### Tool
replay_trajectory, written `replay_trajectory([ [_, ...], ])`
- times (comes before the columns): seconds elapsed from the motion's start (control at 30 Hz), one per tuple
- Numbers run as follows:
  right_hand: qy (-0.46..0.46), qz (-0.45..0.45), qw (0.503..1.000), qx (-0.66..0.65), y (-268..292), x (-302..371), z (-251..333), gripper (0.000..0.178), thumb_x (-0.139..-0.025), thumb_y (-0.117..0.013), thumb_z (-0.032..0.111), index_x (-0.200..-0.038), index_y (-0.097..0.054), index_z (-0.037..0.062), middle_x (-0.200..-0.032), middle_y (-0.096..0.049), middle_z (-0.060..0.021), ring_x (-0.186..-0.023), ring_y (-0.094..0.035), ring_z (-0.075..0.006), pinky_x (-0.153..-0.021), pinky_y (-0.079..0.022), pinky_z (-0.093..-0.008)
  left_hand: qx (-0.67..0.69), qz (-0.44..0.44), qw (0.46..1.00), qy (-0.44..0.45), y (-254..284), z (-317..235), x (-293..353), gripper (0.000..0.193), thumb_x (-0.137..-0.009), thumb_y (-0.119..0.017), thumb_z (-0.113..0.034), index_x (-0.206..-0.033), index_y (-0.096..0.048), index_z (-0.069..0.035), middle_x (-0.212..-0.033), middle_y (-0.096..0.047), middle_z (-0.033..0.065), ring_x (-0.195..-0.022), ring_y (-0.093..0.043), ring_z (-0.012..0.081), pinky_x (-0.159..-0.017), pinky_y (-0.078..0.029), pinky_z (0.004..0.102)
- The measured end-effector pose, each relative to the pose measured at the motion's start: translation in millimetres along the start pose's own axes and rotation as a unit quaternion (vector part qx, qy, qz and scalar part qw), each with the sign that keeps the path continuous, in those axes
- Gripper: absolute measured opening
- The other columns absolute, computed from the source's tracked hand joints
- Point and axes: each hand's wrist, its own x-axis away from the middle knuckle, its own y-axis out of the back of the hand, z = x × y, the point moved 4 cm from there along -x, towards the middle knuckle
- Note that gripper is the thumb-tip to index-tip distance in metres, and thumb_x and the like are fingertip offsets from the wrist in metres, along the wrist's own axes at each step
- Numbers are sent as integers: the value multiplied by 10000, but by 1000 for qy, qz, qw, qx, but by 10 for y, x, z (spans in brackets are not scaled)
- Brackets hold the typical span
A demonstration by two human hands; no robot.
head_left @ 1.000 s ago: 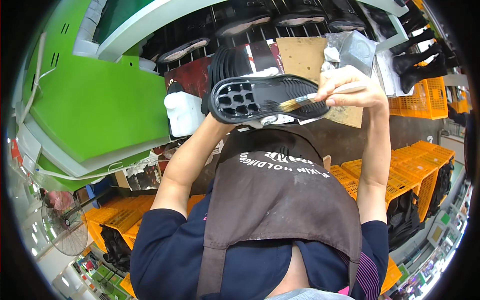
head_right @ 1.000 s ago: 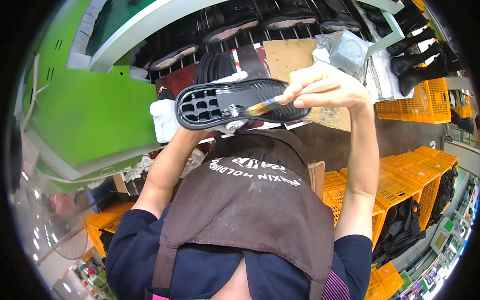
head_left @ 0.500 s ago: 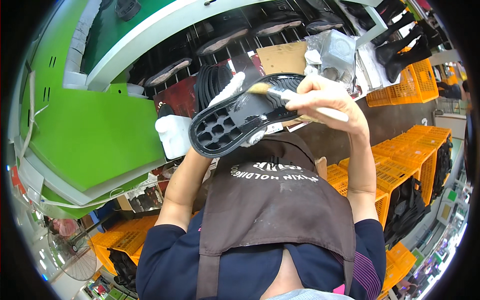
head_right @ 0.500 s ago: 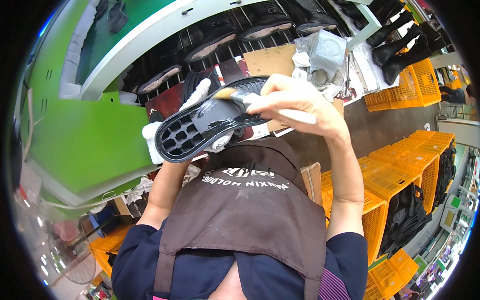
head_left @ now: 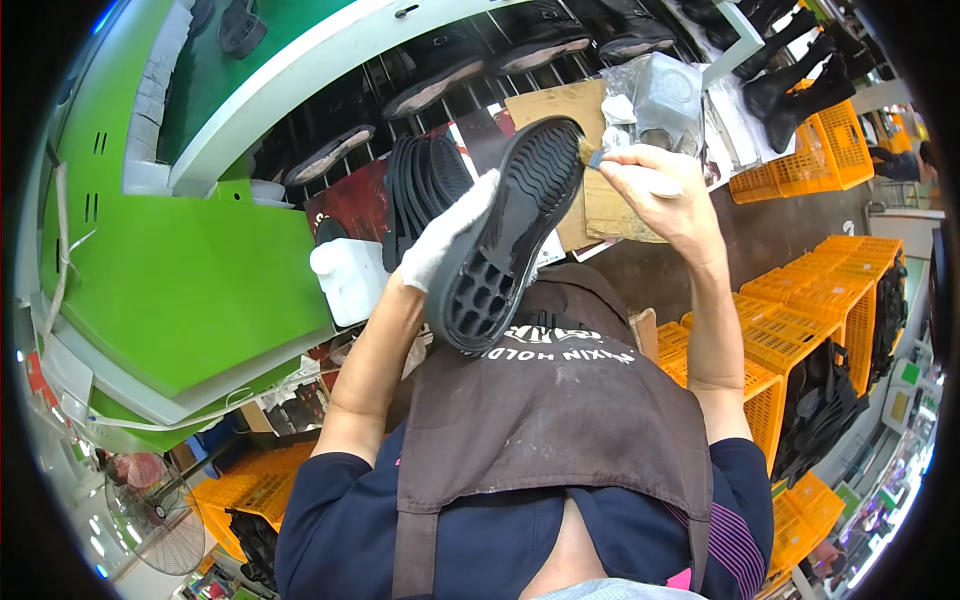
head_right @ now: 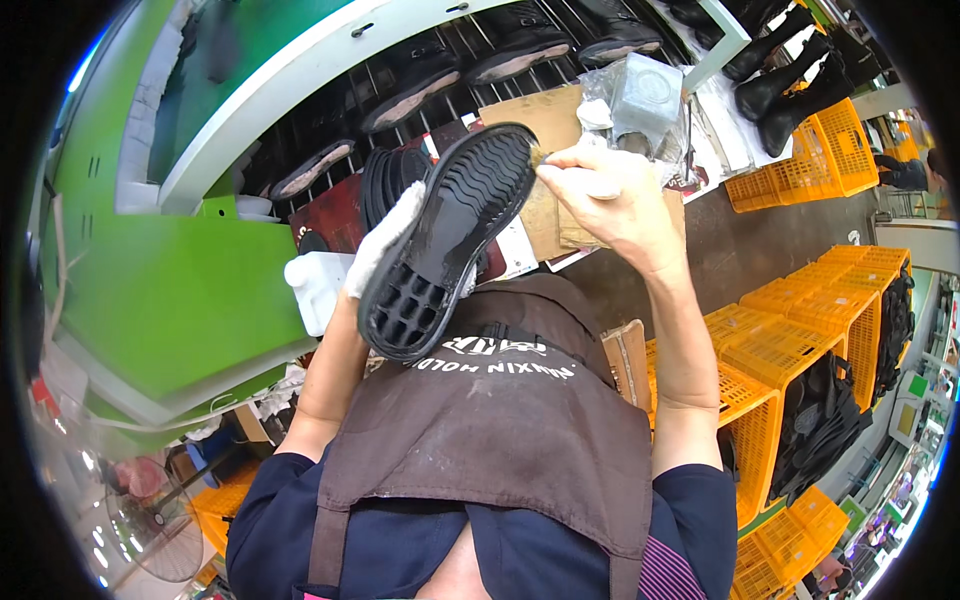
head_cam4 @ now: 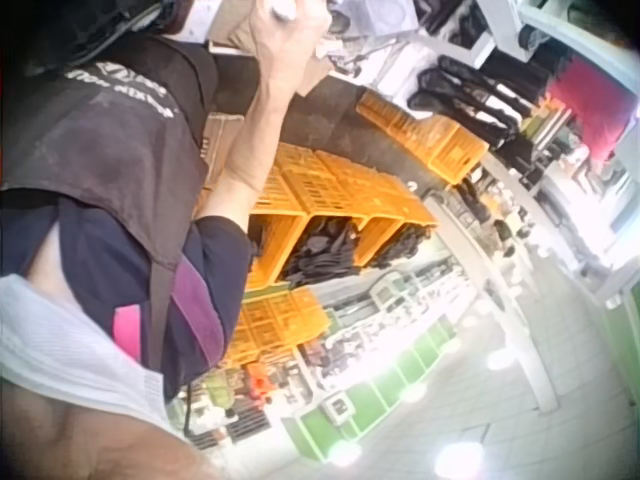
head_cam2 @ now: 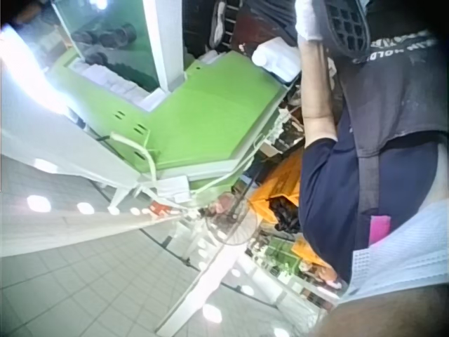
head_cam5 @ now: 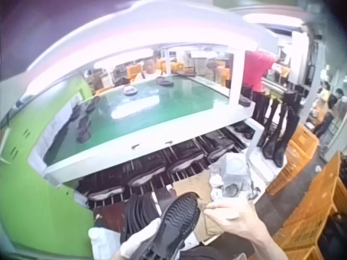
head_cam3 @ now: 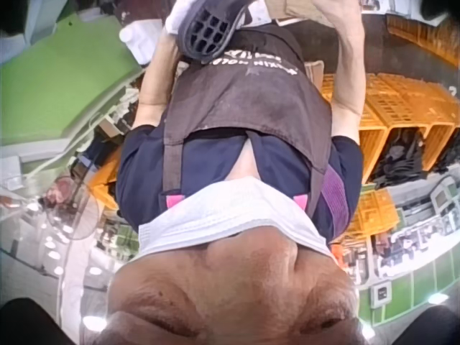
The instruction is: Applying adhesive to the bottom of shoe soles using a brush in a manufacturing setting.
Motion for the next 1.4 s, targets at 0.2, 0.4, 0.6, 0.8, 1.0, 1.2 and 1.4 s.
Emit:
replay_trajectory([
  [0.2,-200,108,942,-249,20,-54,154,116,-801,-660,75,-869,-676,-18,-754,-646,-99,-605,-596,-165,-558,-470,-250,-131,19,988,-79,47,-135,22,393,-964,-451,-315,-1240,-499,-38,-1137,-590,64,-964,-592,135,-874,-488,267],
  [0.4,71,44,996,-36,-134,-102,375,207,-770,-664,88,-975,-649,62,-761,-576,-76,-701,-565,-219,-637,-449,-307,2,30,998,-62,-40,-126,5,474,-959,-416,-407,-1269,-475,-53,-1176,-576,114,-1000,-594,194,-890,-498,313],
  [0.6,-19,305,926,-223,-396,84,835,205,-836,-640,251,-972,-635,97,-784,-551,-99,-762,-561,-239,-665,-441,-339,30,37,998,-36,-34,-150,-9,556,-953,-394,-451,-1275,-453,-1,-1221,-542,174,-1035,-581,272,-906,-494,375],
  [0.8,100,159,974,-129,-284,-42,321,311,-761,-659,9,-1047,-658,133,-828,-546,-53,-760,-547,-207,-678,-452,-297,3,37,999,11,136,-165,60,518,-944,-427,-439,-1146,-547,22,-1082,-614,200,-897,-643,264,-742,-563,385],
  [1.0,35,30,999,8,-207,10,142,200,-784,-655,62,-983,-642,49,-775,-550,-94,-739,-556,-246,-684,-452,-326,4,29,999,-38,214,-120,-40,470,-954,-444,-371,-1212,-511,16,-1123,-602,178,-940,-633,233,-813,-544,345],
  [1.2,87,107,985,-103,-273,53,560,173,-788,-643,58,-957,-644,20,-856,-618,-106,-735,-581,-253,-625,-466,-336,-104,13,991,-82,188,-124,-48,387,-986,-395,-309,-1254,-480,-44,-1111,-592,62,-927,-595,126,-832,-509,248],
  [1.4,132,-44,988,62,-366,2,283,164,-773,-645,16,-937,-643,24,-916,-640,-80,-704,-570,-250,-616,-483,-324,-73,28,995,-64,174,-116,-28,379,-987,-381,-340,-1167,-534,-44,-1053,-610,69,-885,-609,135,-797,-523,258],
])
